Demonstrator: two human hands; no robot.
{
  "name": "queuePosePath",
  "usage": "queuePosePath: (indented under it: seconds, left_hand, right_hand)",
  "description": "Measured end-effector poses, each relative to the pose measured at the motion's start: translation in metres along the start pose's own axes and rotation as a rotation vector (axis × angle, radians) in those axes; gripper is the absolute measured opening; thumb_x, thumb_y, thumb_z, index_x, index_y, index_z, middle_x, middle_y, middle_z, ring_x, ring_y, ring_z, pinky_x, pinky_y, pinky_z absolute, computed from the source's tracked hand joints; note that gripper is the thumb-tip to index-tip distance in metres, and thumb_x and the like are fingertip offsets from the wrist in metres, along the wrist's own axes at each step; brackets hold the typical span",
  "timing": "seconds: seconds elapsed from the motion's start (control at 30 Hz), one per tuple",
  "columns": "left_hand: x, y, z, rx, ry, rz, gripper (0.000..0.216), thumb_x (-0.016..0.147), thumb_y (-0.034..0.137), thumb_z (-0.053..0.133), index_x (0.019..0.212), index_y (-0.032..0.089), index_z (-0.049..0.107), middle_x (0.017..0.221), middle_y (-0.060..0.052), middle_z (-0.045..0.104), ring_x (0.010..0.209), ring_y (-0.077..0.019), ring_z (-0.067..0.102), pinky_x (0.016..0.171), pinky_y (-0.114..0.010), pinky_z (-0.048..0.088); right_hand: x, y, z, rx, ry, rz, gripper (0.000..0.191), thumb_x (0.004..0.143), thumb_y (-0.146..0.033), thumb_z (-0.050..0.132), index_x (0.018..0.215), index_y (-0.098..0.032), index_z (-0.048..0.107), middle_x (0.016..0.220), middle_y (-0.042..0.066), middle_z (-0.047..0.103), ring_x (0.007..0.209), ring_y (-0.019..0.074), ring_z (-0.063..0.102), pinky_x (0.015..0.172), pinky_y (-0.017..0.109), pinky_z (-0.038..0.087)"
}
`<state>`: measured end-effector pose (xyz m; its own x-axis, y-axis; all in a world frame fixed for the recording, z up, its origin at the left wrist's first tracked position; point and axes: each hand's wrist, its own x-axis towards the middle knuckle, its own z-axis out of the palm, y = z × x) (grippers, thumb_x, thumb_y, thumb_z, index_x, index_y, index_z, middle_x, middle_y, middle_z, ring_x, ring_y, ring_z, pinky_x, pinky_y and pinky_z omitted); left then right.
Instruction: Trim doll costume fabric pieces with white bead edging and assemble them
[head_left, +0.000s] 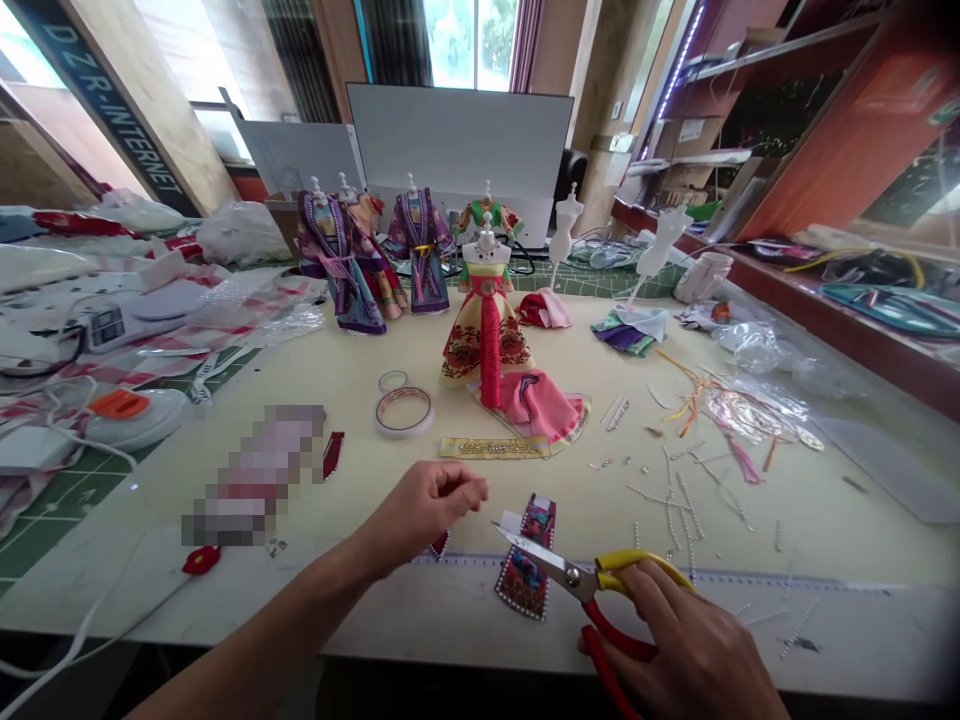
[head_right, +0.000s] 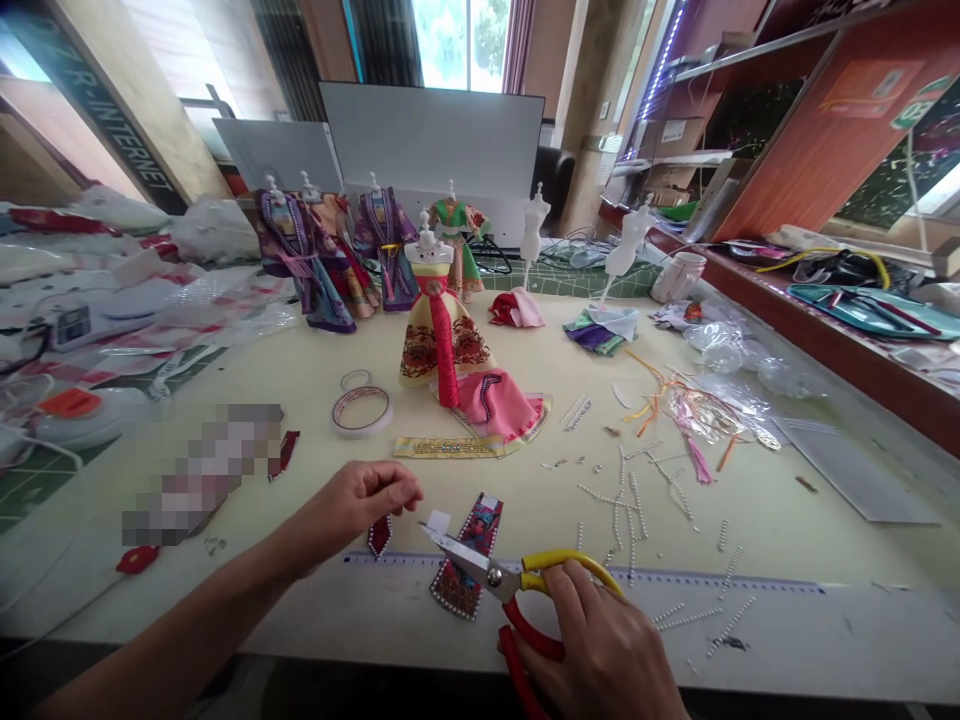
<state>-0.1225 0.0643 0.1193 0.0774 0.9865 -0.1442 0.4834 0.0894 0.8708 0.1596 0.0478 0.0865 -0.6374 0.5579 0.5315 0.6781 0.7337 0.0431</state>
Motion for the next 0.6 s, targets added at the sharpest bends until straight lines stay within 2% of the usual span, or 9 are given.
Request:
queuePosePath:
  seconds: [0.1, 0.23, 0.4, 0.6]
  left_hand:
    - [-0.007, 0.007, 0.011, -0.135, -0.117, -0.075, 0.03, 0.082, 0.041, 0.052, 0.072, 0.015, 0.062, 0.063, 0.0, 0.057, 0.056, -0.0104, 0.047, 0.05, -0.021, 0.035]
    - [-0.008, 0.008, 0.015, -0.241, -0.167, -0.12, 0.021, 0.077, 0.034, 0.057, 0.071, 0.014, 0.06, 0.063, 0.002, 0.053, 0.057, -0.0094, 0.044, 0.053, -0.021, 0.033]
    - [-0.011, 0.011, 0.018, -0.286, -0.16, -0.124, 0.013, 0.072, 0.027, 0.059, 0.068, 0.014, 0.058, 0.06, 0.002, 0.05, 0.056, -0.0092, 0.04, 0.052, -0.021, 0.029]
    - [-0.017, 0.016, 0.023, -0.307, -0.095, -0.069, 0.015, 0.075, 0.028, 0.058, 0.067, 0.015, 0.056, 0.064, 0.001, 0.05, 0.061, -0.0108, 0.041, 0.057, -0.023, 0.031]
  right_hand:
    - [0.001, -0.001, 0.0, -0.001, 0.002, -0.023, 0.037, 0.094, -0.041, 0.035, 0.09, -0.011, 0.056, 0.074, 0.011, 0.069, 0.056, 0.0193, 0.067, 0.045, 0.027, 0.052]
    - [0.002, -0.004, -0.002, -0.009, 0.013, -0.023, 0.037, 0.094, -0.041, 0.034, 0.088, -0.013, 0.057, 0.072, 0.009, 0.069, 0.055, 0.0186, 0.066, 0.045, 0.027, 0.051]
    - [0.001, -0.003, -0.004, -0.003, 0.01, -0.01, 0.035, 0.094, -0.039, 0.034, 0.088, -0.013, 0.057, 0.072, 0.01, 0.069, 0.057, 0.0185, 0.066, 0.047, 0.026, 0.051]
    - [0.0, -0.002, -0.008, 0.005, -0.035, -0.007, 0.031, 0.089, -0.04, 0.04, 0.091, -0.013, 0.055, 0.077, 0.012, 0.069, 0.062, 0.0205, 0.068, 0.049, 0.027, 0.053]
